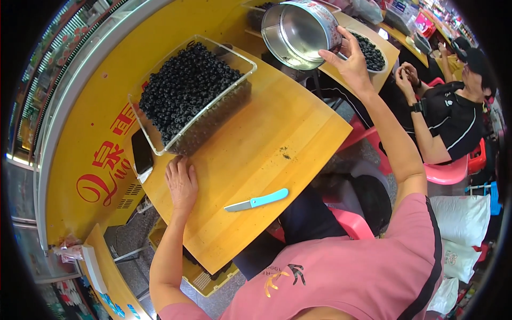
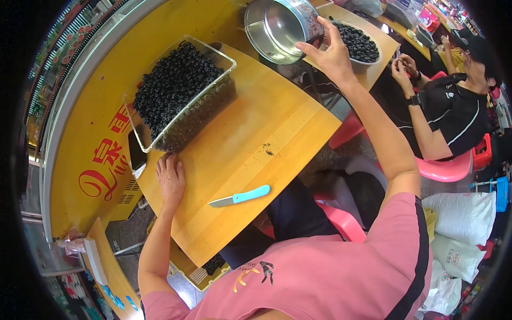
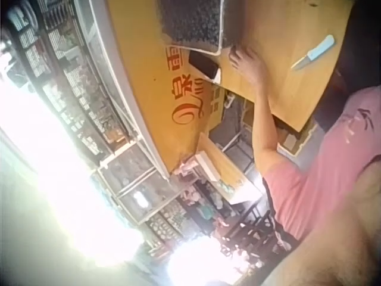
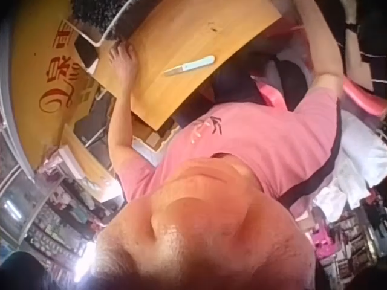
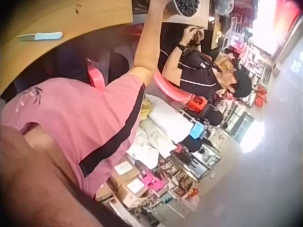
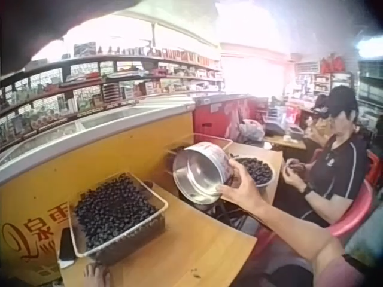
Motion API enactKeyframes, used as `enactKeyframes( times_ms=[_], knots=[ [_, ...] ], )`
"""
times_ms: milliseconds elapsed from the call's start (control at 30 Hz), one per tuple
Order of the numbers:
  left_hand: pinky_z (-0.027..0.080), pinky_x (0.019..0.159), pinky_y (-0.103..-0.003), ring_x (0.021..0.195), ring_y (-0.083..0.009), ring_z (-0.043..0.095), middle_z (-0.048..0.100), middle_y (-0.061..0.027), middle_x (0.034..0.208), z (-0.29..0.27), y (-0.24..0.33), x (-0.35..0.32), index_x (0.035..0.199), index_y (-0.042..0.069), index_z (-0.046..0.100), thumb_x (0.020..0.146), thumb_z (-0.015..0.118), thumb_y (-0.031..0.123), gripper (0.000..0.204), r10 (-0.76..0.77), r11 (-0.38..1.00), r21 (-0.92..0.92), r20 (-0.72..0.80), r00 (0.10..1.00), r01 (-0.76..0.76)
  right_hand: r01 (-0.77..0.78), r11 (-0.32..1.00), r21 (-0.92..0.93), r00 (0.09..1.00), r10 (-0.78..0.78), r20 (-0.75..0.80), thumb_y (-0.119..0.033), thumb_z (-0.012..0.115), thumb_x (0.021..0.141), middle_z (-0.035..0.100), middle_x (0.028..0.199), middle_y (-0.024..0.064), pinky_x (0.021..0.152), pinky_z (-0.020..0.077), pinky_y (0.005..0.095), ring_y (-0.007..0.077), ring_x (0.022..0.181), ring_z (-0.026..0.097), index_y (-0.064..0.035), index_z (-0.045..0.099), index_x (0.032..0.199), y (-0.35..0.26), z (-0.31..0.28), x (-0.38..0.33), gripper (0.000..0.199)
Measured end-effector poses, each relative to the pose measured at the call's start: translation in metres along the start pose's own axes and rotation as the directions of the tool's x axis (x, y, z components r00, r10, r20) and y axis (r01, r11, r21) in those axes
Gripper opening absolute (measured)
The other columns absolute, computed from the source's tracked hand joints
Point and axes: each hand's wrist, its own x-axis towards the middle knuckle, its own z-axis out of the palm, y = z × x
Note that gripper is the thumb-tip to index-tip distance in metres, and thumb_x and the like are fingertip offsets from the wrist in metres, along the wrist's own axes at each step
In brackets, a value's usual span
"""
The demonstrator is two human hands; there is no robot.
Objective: Trim the stems of black berries using a small knife and sort them into containers.
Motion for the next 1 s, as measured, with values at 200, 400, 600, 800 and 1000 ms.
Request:
enactKeyframes(
  times_ms=[200,400,600,800,1000],
  knots=[
    [0.037,0.102,-0.046,0.120,-0.0356,0.048,0.053,-0.0158,0.126,0.002,0.001,0.001,0.123,0.004,0.054,0.096,0.055,0.016,0.030,0.016,1.000,-0.015,-0.028,0.999,-0.016,-0.225,0.925,0.306,0.974,0.219,0.054,-0.024,0.083,0.083,0.061,0.120,0.0134,0.083,0.0567,0.0299,0.0170,0.106,0.061,-0.0015,0.035,0.148,-0.001,-0.017,-0.024,0.084],
    [0.038,0.101,-0.046,0.120,-0.0359,0.048,0.054,-0.0155,0.126,0.002,0.003,0.003,0.122,0.004,0.055,0.096,0.055,0.018,0.029,0.025,1.000,-0.015,-0.033,0.999,-0.026,-0.032,0.997,0.065,0.994,0.025,0.105,-0.020,0.082,0.084,0.060,0.126,0.0150,0.085,0.0560,0.0305,0.0182,0.113,0.059,-0.0007,0.035,0.147,-0.007,-0.028,-0.059,0.081],
    [0.040,0.098,-0.047,0.116,-0.0344,0.051,0.056,-0.0129,0.123,0.006,-0.004,-0.003,0.120,0.007,0.057,0.097,0.057,0.022,0.028,0.028,1.000,0.014,-0.080,0.996,-0.027,0.023,1.000,-0.003,0.991,-0.022,0.132,-0.021,0.086,0.077,0.055,0.137,0.0079,0.093,0.0525,0.0323,0.0204,0.118,0.057,-0.0087,0.045,0.145,-0.039,-0.024,-0.099,0.080],
    [0.040,0.098,-0.046,0.116,-0.0343,0.051,0.057,-0.0132,0.121,0.010,-0.010,-0.001,0.119,0.007,0.059,0.097,0.056,0.023,0.028,0.044,0.999,0.012,-0.085,0.995,-0.044,0.110,0.984,-0.143,0.990,-0.096,0.102,-0.023,0.087,0.075,0.054,0.133,0.0078,0.089,0.0544,0.0313,0.0193,0.113,0.057,-0.0125,0.046,0.145,-0.051,-0.031,-0.118,0.081],
    [0.040,0.100,-0.045,0.117,-0.0345,0.050,0.057,-0.0134,0.122,0.012,-0.011,-0.002,0.120,0.007,0.059,0.097,0.056,0.024,0.029,0.031,0.999,0.012,-0.087,0.996,-0.030,0.310,0.931,-0.193,0.951,-0.301,0.076,-0.023,0.086,0.076,0.054,0.132,0.0091,0.087,0.0547,0.0312,0.0208,0.113,0.057,-0.0114,0.047,0.142,-0.051,-0.031,-0.120,0.078]
  ],
)
